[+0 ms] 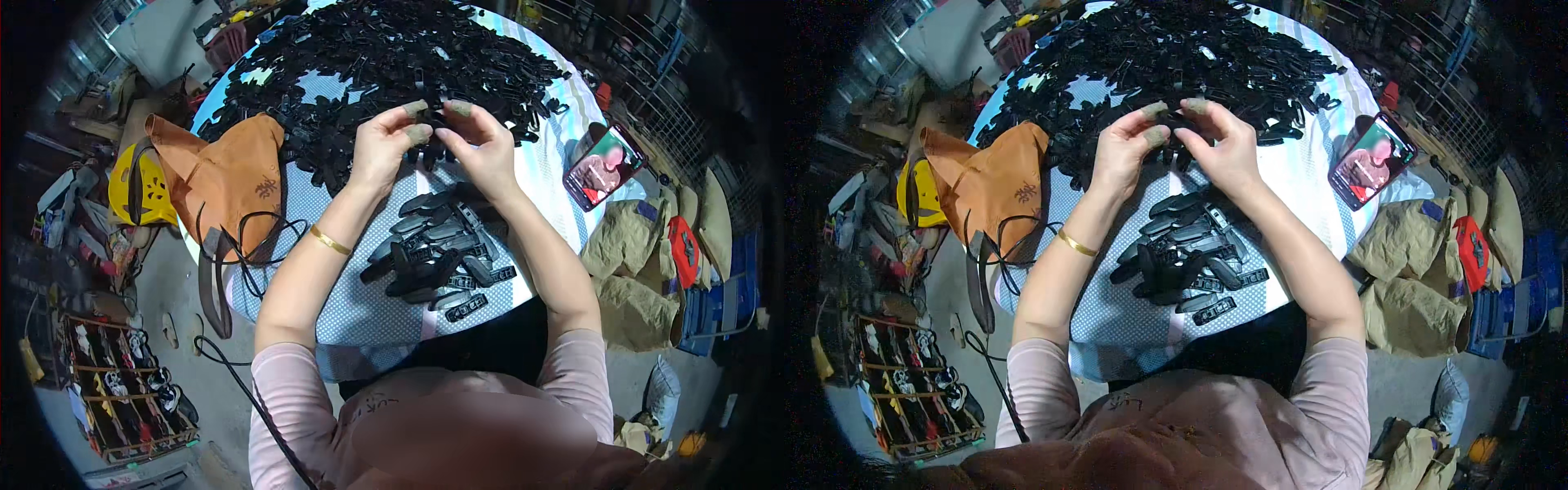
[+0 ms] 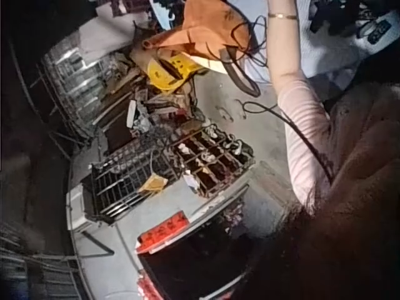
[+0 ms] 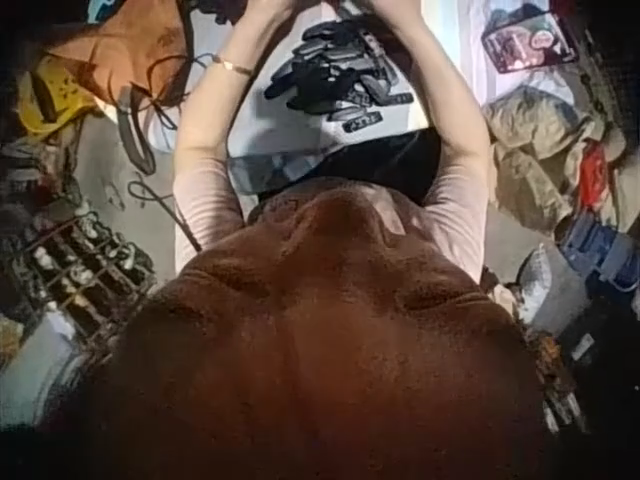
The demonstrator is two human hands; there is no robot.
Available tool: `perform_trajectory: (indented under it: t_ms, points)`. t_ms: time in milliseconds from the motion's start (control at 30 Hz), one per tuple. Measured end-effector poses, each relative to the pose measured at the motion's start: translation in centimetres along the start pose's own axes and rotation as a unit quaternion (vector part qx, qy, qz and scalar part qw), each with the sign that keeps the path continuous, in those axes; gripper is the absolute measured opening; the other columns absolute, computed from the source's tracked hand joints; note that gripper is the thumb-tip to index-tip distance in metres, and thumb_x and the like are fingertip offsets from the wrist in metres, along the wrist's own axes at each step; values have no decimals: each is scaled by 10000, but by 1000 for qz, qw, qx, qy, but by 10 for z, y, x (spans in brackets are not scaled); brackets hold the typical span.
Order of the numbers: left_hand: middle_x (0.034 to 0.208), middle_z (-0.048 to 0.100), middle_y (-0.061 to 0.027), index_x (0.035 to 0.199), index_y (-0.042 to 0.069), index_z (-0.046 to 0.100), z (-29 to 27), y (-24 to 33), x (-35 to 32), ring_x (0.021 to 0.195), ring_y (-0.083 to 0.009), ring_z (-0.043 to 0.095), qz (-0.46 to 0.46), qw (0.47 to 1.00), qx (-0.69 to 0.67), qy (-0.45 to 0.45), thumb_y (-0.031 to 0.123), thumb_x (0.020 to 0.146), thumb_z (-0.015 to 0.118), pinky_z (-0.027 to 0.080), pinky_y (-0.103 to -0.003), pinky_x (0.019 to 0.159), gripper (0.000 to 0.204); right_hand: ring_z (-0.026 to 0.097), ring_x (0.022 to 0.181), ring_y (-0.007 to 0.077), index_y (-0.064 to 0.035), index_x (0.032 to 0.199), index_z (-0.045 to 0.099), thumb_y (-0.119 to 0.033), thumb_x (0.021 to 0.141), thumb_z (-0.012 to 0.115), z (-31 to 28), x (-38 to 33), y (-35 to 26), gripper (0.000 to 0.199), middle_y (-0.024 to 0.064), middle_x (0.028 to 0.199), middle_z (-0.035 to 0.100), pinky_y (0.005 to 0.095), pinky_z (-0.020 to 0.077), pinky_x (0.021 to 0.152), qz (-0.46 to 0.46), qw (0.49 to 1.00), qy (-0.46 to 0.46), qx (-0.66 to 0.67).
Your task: Inspecting and sorting black plastic components on a table.
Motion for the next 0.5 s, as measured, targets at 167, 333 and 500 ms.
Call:
perform_trajectory:
  t_ms: [167, 333, 500]
  points:
    - [1004, 621, -83, 1146, -21, 553, -1, 7, -3, 870, -119, 593, 38, 995, 93, -10, -34, 780, 607, 486, -240, 785, 371, 622, 884, 173, 19, 977, 616, -9, 711, 686, 5, -3, -23, 276, 129, 937, 645, 270, 503, 772, -109, 974, -2, -197]
    - [1065, 611, -101, 1155, -25, 545, 11, 11, -6, 950, -138, 581, 55, 993, 104, -5, -11, 804, 589, 472, -249, 828, 354, 613, 795, 164, 7, 895, 606, -51, 706, 703, 10, -9, -43, 220, 118, 885, 640, 289, 498, 688, -273, 911, 1, -310]
    - [1109, 593, -118, 1184, -23, 517, 15, 18, -5, 1019, -171, 558, 34, 997, 53, -53, 18, 852, 522, 421, -285, 911, 335, 563, 770, 89, 12, 943, 599, -124, 779, 676, 7, 2, 17, 227, 15, 857, 609, 234, 455, 663, 76, 991, -97, -59]
Point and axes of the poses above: each hand's wrist, its own x-axis towards the middle knuckle, its own z-axis out of the palm, y = z × x, the point moved 7 cm from there along x, towards the middle knuckle
